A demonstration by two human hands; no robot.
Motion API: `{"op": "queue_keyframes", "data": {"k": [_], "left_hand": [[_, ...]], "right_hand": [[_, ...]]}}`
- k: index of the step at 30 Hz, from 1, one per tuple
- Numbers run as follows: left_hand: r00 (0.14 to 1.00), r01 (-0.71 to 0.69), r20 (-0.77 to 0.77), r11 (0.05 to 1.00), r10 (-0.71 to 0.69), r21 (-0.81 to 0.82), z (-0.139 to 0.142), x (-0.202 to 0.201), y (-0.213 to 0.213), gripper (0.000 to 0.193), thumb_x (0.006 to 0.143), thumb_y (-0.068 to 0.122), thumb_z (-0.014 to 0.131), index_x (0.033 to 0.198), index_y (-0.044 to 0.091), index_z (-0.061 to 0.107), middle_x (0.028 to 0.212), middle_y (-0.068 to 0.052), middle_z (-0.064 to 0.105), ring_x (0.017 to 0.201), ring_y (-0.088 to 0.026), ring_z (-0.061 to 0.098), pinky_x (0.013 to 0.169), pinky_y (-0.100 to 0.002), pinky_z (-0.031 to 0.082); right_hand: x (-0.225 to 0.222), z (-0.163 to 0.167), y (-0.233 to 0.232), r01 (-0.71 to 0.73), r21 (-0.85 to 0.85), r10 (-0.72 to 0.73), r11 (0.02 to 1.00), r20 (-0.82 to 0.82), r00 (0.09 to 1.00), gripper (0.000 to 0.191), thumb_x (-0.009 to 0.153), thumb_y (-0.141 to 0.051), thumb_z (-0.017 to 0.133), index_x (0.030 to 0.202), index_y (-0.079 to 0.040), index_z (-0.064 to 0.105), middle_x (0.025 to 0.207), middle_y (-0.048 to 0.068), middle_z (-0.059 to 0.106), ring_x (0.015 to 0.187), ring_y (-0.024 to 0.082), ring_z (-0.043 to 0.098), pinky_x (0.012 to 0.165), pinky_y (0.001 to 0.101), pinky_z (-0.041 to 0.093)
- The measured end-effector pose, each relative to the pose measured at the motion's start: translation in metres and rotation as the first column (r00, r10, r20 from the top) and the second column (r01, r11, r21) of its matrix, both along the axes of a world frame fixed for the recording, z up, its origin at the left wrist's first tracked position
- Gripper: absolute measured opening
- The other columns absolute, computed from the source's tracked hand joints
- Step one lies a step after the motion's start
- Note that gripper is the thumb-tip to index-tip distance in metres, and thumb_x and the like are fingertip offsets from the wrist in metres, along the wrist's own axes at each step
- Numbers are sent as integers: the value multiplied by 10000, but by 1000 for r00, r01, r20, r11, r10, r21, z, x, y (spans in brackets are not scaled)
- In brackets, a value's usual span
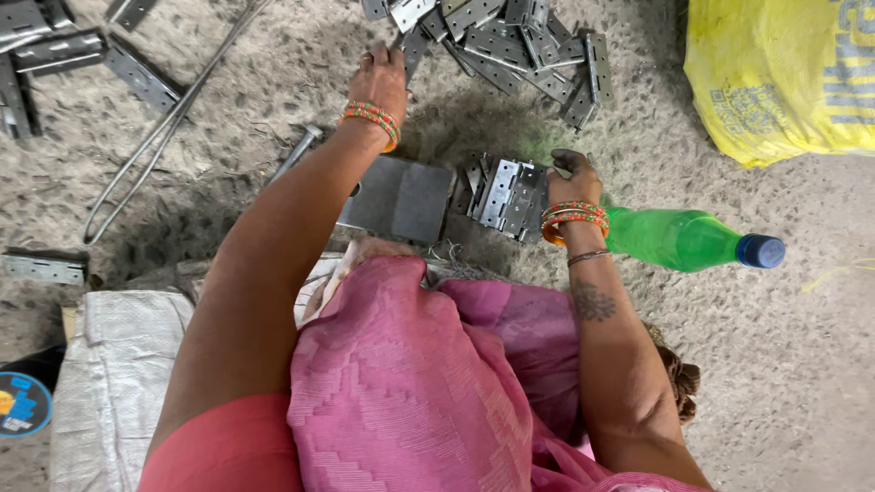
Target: The person sits on the floor and assembles small metal hinge components by inserting pins and striking them with a metal rod. They repeatedly pick up hinge plates, align them on a metal block, insert pins, and tap them into place, then set the finished pieces aside.
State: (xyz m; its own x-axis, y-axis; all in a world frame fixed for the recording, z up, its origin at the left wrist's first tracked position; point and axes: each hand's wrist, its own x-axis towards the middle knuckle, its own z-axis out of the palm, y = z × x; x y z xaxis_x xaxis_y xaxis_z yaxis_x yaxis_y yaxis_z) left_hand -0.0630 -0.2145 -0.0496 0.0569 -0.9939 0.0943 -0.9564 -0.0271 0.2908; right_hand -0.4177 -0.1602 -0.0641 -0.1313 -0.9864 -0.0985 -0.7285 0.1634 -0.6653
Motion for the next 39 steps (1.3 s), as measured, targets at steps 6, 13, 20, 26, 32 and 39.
{"op": "queue_keyframes", "data": {"k": [6,13,20,26,32,39], "left_hand": [[1000,0,-1,992,0,123,8,-2,-8,705,632,119,837,1245,-38,526,1340,-265,548,1184,-458,589,874,-489,565],[913,-200,-201,820,354,536,32,26,18,497,769,209,770,1176,-26,607,1084,-243,686,1009,-380,689,899,-444,572],[274,-48,-667,703,692,710,14,52,54,254,803,157,704,959,-40,670,1031,-225,707,793,-287,739,747,-409,633],[-104,192,-857,855,505,481,18,72,87,215,889,-3,636,1101,-31,646,957,-209,743,683,-210,678,505,-263,447],[-254,201,-782,822,570,533,13,63,146,296,847,-36,705,1127,-58,612,1012,-171,732,865,-276,779,742,-351,658],[-39,174,-855,846,517,504,-6,53,161,333,797,35,818,1062,-31,629,1046,-212,722,918,-294,770,780,-361,635]], "right_hand": [[9,8,0,-46,19,45,999,42,998,287,888,-88,724,1173,-113,748,1138,123,767,1065,244,744,951,348,560],[28,21,5,26,156,-65,987,253,965,274,924,-75,681,1193,-109,724,1128,57,773,823,211,746,709,340,604],[55,32,9,-130,93,95,987,311,946,278,921,-53,699,1193,-97,736,1070,61,790,871,148,755,712,291,631],[76,36,28,-243,107,208,964,267,941,285,924,-82,705,1203,-120,743,1091,64,780,939,146,756,801,309,627],[98,42,53,-383,169,331,908,273,903,289,925,-143,689,1213,-140,725,1103,38,794,975,146,764,906,328,581],[107,27,72,-484,225,422,846,271,865,285,944,-144,687,1226,-128,724,1111,53,790,1016,152,744,911,334,576]]}}
